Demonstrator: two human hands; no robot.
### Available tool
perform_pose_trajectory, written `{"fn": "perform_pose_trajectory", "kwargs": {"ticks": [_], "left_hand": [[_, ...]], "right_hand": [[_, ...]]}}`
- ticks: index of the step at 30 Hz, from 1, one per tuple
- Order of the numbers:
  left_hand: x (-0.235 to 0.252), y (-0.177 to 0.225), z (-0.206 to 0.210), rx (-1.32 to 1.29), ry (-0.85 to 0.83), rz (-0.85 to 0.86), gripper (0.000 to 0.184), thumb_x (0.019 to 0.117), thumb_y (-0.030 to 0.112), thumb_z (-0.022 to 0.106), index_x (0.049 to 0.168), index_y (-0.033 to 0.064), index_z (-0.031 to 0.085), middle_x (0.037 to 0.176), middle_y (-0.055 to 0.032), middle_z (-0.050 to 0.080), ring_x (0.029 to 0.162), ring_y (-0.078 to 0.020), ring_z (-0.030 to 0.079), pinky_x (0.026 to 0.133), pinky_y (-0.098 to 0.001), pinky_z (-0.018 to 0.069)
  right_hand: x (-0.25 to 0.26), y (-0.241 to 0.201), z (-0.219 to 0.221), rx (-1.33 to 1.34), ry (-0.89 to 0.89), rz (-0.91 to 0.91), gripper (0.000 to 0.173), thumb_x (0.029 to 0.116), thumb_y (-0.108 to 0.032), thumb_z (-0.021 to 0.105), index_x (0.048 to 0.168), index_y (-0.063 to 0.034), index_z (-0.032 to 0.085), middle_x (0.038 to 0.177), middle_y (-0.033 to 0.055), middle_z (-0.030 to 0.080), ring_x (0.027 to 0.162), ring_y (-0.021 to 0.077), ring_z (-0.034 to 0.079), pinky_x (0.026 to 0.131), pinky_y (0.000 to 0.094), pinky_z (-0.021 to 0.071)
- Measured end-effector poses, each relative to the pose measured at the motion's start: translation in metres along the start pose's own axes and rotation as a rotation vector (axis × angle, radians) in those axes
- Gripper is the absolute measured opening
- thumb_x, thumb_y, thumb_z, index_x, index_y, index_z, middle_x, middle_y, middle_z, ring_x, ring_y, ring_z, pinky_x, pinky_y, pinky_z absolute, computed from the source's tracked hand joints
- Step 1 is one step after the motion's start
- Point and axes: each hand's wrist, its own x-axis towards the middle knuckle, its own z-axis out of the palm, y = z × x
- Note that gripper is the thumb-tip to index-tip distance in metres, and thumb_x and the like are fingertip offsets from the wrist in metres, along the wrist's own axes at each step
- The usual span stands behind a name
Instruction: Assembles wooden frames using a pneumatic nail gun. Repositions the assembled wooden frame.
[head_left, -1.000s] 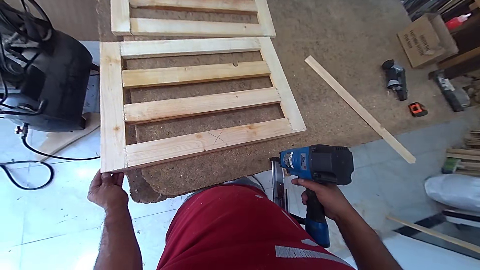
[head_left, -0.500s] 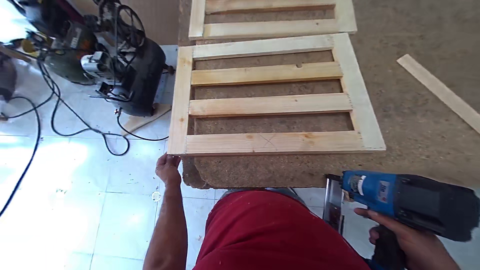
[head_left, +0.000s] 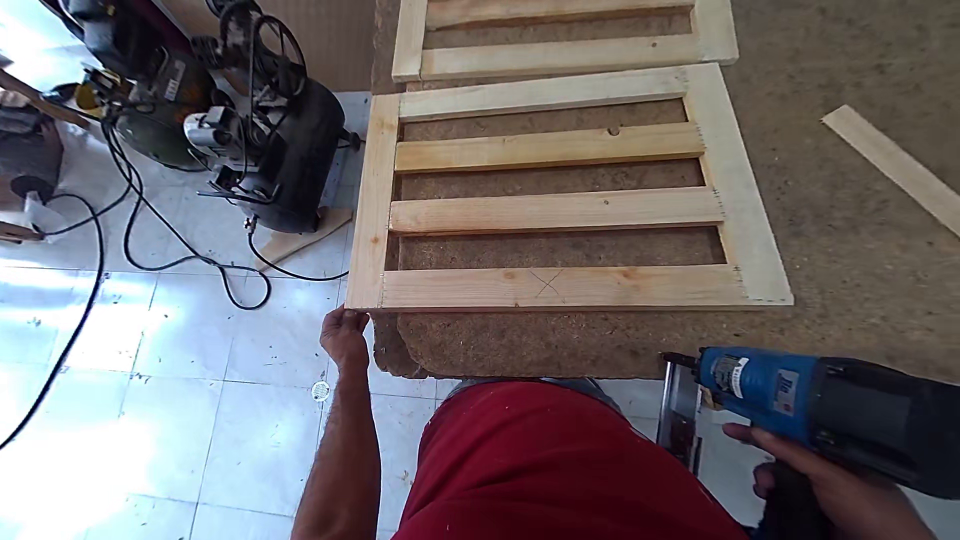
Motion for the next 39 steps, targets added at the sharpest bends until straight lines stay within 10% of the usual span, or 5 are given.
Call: {"fn": "perform_pose_trajectory", "kwargs": {"ticks": [24,39], "left_hand": [[-0.004,0.006,-0.010,0.155,-0.161,0.042,0.027,0.1054,0.012,0.054,0.130,0.0011,0.052,0.109,-0.0052,0.065,0.087,-0.0138,0.072,0.081,-0.0339,0.0635],[-0.009,0.018,0.021,0.229,0.052,0.001,0.027,0.1054,0.019,0.055,0.122,-0.0025,0.055,0.104,-0.0093,0.062,0.082,-0.0140,0.067,0.076,-0.0331,0.0606]], "right_hand": [[-0.010,-0.009,0.008,0.031,0.008,0.061,0.021,0.0975,-0.017,0.072,0.114,-0.0039,0.071,0.099,0.0153,0.076,0.056,0.0213,0.065,0.054,0.0331,0.0581],[-0.010,-0.006,0.009,0.040,0.000,0.071,0.024,0.0958,-0.020,0.075,0.114,-0.0051,0.071,0.096,0.0151,0.075,0.055,0.0204,0.064,0.054,0.0329,0.0579]]}}
